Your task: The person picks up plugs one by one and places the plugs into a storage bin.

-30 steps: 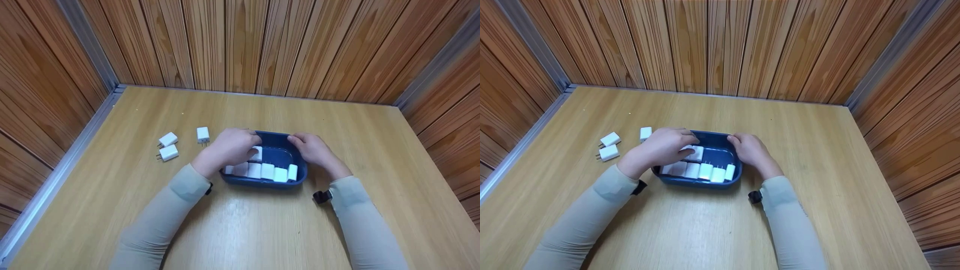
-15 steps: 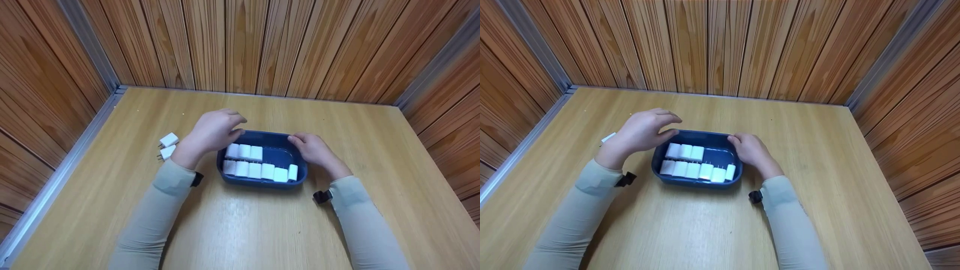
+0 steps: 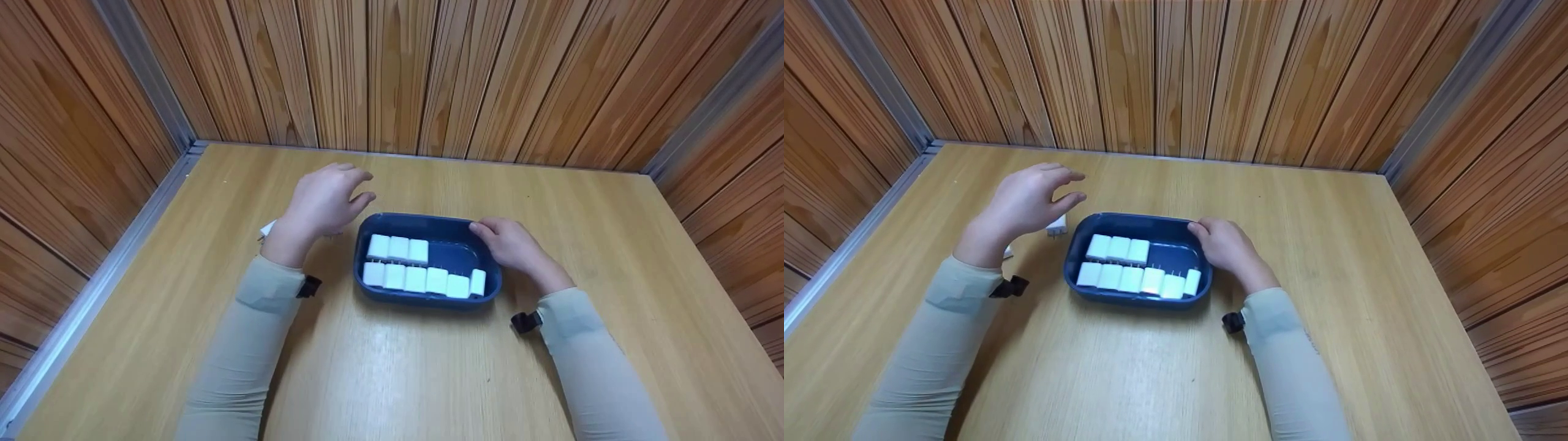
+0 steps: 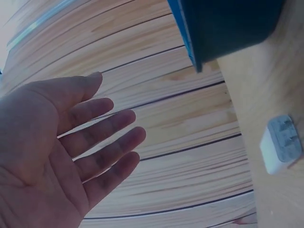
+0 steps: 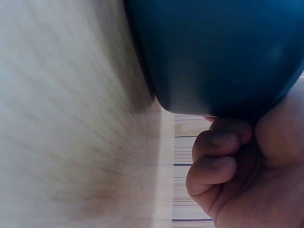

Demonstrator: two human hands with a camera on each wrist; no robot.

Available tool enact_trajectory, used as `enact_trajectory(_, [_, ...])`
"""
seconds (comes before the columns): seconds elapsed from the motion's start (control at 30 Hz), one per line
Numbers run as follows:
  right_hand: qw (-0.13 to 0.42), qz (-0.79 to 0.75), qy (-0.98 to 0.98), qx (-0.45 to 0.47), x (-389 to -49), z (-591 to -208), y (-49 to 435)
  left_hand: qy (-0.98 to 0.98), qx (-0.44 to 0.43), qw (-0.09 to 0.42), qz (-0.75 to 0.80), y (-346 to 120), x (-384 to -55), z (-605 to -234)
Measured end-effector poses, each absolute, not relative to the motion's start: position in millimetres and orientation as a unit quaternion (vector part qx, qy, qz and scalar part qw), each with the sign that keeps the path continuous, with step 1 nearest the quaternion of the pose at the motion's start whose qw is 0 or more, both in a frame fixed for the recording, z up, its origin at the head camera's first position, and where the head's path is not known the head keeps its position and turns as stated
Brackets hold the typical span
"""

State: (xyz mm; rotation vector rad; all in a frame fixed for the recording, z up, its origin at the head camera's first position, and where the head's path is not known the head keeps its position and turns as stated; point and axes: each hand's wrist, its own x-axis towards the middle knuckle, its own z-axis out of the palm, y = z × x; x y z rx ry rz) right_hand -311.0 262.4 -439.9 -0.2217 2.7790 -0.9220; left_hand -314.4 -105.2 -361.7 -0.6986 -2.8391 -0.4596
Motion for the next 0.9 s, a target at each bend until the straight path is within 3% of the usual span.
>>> enact_trajectory(0.53, [0.119, -0.32, 0.938, -0.054, -311, -440, 262, -0.975, -0.138, -0.011, -0.173, -121, -344, -391])
enact_trajectory(0.9, [0.112, -0.315, 0.94, -0.066, -310, -439, 262, -0.978, -0.11, -0.048, -0.17, -122, -351, -410])
